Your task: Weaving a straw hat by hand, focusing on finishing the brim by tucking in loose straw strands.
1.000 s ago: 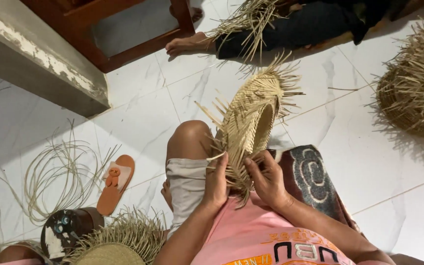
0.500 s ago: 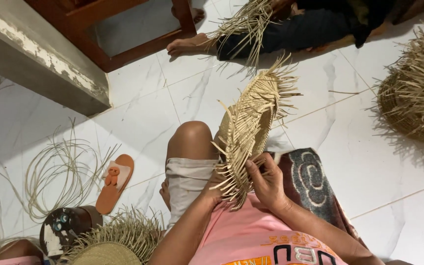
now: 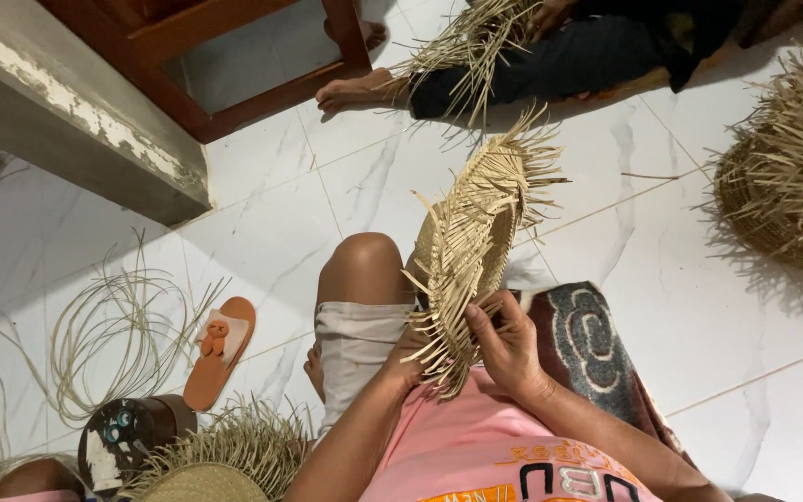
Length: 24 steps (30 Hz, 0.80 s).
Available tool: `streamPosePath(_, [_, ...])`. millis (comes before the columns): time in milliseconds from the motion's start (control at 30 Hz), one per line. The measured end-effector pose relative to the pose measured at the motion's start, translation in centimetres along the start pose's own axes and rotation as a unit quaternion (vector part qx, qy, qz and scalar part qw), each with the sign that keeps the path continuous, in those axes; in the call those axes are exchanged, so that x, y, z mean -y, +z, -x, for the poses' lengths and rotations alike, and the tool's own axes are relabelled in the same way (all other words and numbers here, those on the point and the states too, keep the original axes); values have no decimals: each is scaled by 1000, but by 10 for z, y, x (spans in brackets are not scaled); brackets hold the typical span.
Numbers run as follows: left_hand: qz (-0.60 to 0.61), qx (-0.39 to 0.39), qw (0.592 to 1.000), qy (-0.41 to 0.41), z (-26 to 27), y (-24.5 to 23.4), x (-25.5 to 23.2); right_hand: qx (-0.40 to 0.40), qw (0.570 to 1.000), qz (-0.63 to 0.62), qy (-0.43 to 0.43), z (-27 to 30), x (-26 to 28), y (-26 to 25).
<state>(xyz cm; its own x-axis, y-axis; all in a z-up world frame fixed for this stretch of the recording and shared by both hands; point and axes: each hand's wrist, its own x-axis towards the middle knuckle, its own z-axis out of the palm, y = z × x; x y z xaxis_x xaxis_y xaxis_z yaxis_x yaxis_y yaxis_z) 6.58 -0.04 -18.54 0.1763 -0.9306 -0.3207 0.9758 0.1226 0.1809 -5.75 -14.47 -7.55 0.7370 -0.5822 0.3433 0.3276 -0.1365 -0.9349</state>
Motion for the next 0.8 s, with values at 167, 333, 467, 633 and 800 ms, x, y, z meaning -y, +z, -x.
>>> streamPosePath(167, [-29,-1,999,21,47,-41,16,2,1000,-3,2,-2,2,-2])
streamPosePath(333, [-54,-2,997,46,71,-55,37,10,1000,-2,15,-3,3,-5])
streamPosePath(467, [-68,-11,995,74,93,-65,57,6,1000,0,7,-3,0,-5])
streamPosePath(633, [-80,-24,992,98,115,-68,81,7,1000,0,9,-2,2,-3])
streamPosePath(800, [-92,-41,988,115,138,-77,109,12,1000,13,-4,-2,8,-2])
